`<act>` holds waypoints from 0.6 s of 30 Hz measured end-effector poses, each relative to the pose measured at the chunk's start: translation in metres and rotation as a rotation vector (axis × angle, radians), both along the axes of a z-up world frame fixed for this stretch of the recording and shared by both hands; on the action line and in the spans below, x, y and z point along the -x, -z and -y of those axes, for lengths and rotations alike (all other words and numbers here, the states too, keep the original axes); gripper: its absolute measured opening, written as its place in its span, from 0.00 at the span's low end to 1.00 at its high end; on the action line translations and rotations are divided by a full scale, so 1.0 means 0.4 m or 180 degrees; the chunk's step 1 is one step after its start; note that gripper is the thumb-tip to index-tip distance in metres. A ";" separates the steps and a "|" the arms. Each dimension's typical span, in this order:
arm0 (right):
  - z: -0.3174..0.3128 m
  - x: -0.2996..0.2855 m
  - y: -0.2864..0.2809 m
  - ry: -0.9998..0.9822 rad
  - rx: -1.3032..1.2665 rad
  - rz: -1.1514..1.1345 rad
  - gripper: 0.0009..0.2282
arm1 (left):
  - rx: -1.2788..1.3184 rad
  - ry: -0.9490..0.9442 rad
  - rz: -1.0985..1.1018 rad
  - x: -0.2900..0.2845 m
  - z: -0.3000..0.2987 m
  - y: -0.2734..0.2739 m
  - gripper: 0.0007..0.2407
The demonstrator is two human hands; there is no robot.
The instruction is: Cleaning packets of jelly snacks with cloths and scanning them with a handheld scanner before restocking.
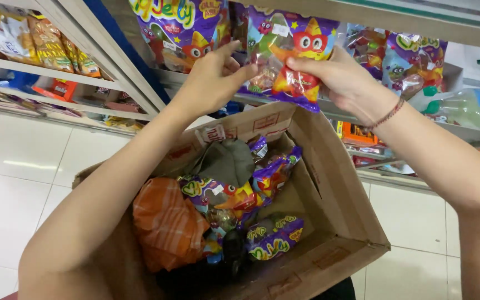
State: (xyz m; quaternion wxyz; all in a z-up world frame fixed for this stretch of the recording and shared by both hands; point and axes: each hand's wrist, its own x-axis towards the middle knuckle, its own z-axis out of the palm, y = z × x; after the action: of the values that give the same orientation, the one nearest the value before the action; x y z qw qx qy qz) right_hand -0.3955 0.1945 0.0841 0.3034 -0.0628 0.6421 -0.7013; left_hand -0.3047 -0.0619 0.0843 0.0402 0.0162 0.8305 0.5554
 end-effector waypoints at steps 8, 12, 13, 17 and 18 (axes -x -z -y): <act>0.091 0.173 0.205 0.0442 0.0102 -0.1181 0.26 | 0.2363 0.0497 -0.0835 0.017 0.075 0.154 0.22; 0.127 0.210 0.287 0.0251 -0.0064 -0.1448 0.25 | 0.2274 0.0570 -0.0966 0.017 0.092 0.180 0.22; 0.139 0.205 0.294 0.0164 -0.0055 -0.1505 0.25 | 0.2280 0.0542 -0.0941 0.015 0.093 0.176 0.22; 0.148 0.204 0.324 0.0172 -0.0525 -0.1844 0.26 | 0.2177 0.0480 -0.0880 0.001 0.087 0.168 0.23; 0.144 0.205 0.322 0.0170 -0.0544 -0.1841 0.26 | 0.2158 0.0482 -0.0879 0.003 0.091 0.176 0.23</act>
State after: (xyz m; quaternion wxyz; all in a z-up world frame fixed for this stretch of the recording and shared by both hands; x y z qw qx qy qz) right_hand -0.4777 0.1367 -0.0448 0.0937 -0.2172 0.7599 -0.6055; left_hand -0.3059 -0.0982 0.0141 -0.0282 0.1381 0.9613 0.2369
